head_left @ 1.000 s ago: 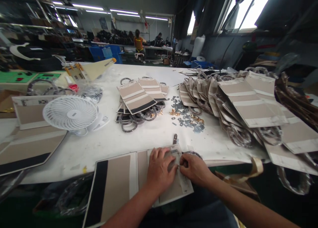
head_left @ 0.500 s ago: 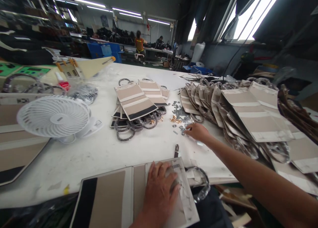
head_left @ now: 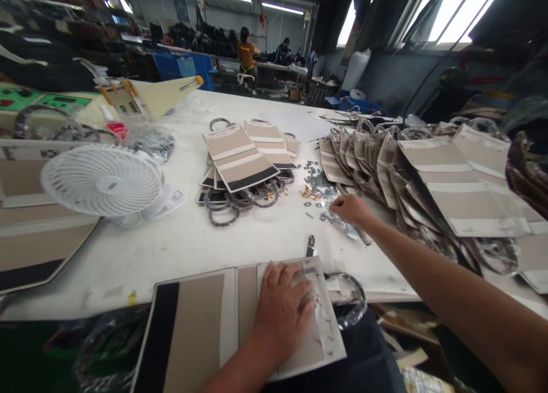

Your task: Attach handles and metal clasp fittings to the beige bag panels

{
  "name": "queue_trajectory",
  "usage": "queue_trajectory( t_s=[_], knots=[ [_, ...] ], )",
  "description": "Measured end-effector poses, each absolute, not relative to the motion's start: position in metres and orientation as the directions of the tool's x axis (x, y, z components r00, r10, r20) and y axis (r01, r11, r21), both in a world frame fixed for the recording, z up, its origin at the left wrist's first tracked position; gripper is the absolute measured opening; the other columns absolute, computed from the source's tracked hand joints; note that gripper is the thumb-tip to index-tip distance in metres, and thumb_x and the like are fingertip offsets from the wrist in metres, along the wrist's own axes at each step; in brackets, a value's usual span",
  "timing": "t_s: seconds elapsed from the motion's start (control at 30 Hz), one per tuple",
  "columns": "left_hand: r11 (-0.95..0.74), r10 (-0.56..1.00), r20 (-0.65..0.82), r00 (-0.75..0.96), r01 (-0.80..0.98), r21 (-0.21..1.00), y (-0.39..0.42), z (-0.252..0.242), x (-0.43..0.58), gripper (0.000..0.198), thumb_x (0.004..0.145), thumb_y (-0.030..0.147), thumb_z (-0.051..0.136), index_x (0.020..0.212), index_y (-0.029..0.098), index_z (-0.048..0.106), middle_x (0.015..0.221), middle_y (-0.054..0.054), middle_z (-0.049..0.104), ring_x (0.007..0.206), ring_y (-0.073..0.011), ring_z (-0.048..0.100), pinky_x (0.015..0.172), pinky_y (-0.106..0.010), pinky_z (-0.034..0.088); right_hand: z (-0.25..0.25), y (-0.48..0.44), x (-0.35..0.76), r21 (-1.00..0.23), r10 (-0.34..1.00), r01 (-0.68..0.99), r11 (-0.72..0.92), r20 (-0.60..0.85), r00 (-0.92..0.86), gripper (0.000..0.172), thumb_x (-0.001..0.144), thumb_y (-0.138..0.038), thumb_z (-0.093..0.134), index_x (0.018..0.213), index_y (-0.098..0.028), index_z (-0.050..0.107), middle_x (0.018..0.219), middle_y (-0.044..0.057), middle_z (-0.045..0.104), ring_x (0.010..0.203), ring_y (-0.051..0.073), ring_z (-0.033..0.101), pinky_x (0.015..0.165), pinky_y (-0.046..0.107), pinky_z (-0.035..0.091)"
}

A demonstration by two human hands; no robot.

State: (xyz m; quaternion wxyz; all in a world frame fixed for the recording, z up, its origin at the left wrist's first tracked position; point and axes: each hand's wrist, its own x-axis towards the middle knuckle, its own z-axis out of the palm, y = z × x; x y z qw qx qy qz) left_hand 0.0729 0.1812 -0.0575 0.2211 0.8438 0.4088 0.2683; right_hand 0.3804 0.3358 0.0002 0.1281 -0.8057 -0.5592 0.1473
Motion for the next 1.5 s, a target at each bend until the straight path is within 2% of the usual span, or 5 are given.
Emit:
queue_trajectory(
  t_s=[0.27, 0.37, 0.8, 1.13, 1.5],
  knots=[
    [-0.620, 0.759, 0.230, 0.610, 0.568, 0.540, 0.180, -0.052, 0.069, 0.035, 0.093, 0.036, 0.072, 0.128, 0.030, 0.074, 0.147, -0.007, 0.059, 0.138, -0.0342, 0.048, 0.129, -0.064, 0.025, 0.023, 0.211, 0.339, -0.710, 0.955, 0.639, -0.294, -0.232, 0.182, 0.040, 0.083, -0.033, 0.074, 0.120, -0.017, 0.074, 0.064, -0.004, 0.066, 0.046, 0.011, 0.053, 0.050, 0.024, 0.042],
    [-0.641, 0.739, 0.228, 0.634, 0.559, 0.526, 0.181, -0.050, 0.069, 0.038, 0.092, 0.035, 0.072, 0.130, 0.029, 0.074, 0.147, -0.008, 0.059, 0.137, -0.0351, 0.049, 0.127, -0.063, 0.029, 0.013, 0.159, 0.309, -0.801, 0.937, 0.494, -0.338, -0.335, 0.099, 0.041, 0.081, -0.035, 0.075, 0.118, -0.018, 0.077, 0.068, -0.003, 0.066, 0.048, 0.010, 0.052, 0.049, 0.024, 0.041],
    [-0.649, 0.744, 0.254, 0.619, 0.578, 0.495, 0.178, -0.050, 0.073, 0.037, 0.089, 0.032, 0.073, 0.125, 0.029, 0.077, 0.145, -0.009, 0.061, 0.134, -0.0337, 0.054, 0.124, -0.061, 0.035, -0.020, 0.124, 0.284, -0.841, 0.912, 0.364, -0.401, -0.405, 0.067, 0.037, 0.079, -0.036, 0.071, 0.110, -0.017, 0.074, 0.058, -0.006, 0.059, 0.045, 0.012, 0.049, 0.046, 0.026, 0.035],
    [-0.627, 0.763, 0.248, 0.596, 0.590, 0.509, 0.177, -0.051, 0.076, 0.041, 0.083, 0.043, 0.081, 0.123, 0.031, 0.078, 0.143, -0.006, 0.062, 0.131, -0.0352, 0.051, 0.120, -0.059, 0.039, -0.020, 0.129, 0.279, -0.667, 0.962, 0.703, -0.246, -0.259, 0.090, 0.027, 0.082, -0.031, 0.067, 0.104, -0.021, 0.079, 0.068, -0.001, 0.069, 0.062, 0.017, 0.060, 0.061, 0.028, 0.043],
    [-0.602, 0.787, 0.283, 0.548, 0.581, 0.548, 0.178, -0.057, 0.083, 0.033, 0.081, 0.038, 0.088, 0.113, 0.038, 0.082, 0.142, -0.002, 0.065, 0.137, -0.0330, 0.051, 0.124, -0.061, 0.031, -0.025, 0.123, 0.281, -0.653, 0.970, 0.725, -0.221, -0.221, 0.096, 0.029, 0.087, -0.034, 0.066, 0.109, -0.023, 0.081, 0.082, 0.002, 0.077, 0.072, 0.020, 0.069, 0.067, 0.030, 0.049]
  ],
)
